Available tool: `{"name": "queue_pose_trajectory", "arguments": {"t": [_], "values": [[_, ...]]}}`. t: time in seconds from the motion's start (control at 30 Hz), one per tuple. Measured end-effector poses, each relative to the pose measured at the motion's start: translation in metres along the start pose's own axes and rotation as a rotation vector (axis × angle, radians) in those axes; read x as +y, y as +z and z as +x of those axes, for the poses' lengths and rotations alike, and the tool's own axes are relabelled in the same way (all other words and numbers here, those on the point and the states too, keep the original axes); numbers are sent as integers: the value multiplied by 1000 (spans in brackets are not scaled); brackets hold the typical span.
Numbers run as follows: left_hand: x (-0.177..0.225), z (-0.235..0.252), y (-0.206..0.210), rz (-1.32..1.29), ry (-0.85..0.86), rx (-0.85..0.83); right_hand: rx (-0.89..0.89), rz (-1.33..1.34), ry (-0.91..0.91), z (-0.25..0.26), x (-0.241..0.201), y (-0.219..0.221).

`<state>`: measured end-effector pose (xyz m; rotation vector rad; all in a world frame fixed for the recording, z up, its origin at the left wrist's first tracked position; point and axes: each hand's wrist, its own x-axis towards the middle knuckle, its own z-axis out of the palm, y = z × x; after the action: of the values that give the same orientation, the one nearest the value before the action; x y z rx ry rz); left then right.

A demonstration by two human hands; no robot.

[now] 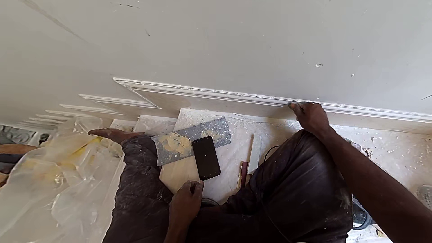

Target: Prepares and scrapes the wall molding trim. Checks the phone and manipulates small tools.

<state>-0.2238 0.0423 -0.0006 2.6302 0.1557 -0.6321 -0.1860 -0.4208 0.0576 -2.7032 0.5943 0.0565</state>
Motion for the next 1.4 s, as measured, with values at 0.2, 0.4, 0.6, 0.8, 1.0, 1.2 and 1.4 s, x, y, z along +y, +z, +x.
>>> {"name": "queue_pose_trajectory", "arguments": {"t": [0.2, 0.4, 0.6, 0.8, 1.0, 1.2, 1.4], "values": [[4, 5, 1, 26, 31, -47, -7, -17, 33, 3, 0, -1], [2, 2, 1, -20, 1, -15, -66, 10, -2, 16, -58, 14], [0, 3, -2, -26, 11, -21, -37, -21, 24, 6, -29, 2], [4, 5, -2, -11, 23, -49, -66, -33, 31, 11, -28, -1], [1, 1, -3, -43, -10, 0, -104, -16, -43, 27, -95, 22], [5, 0, -7, -35, -27, -25, -94, -20, -37, 17, -81, 18], [8, 3, -8, -17, -51, -62, -57, -57, -35, 13, -62, 12]]}}
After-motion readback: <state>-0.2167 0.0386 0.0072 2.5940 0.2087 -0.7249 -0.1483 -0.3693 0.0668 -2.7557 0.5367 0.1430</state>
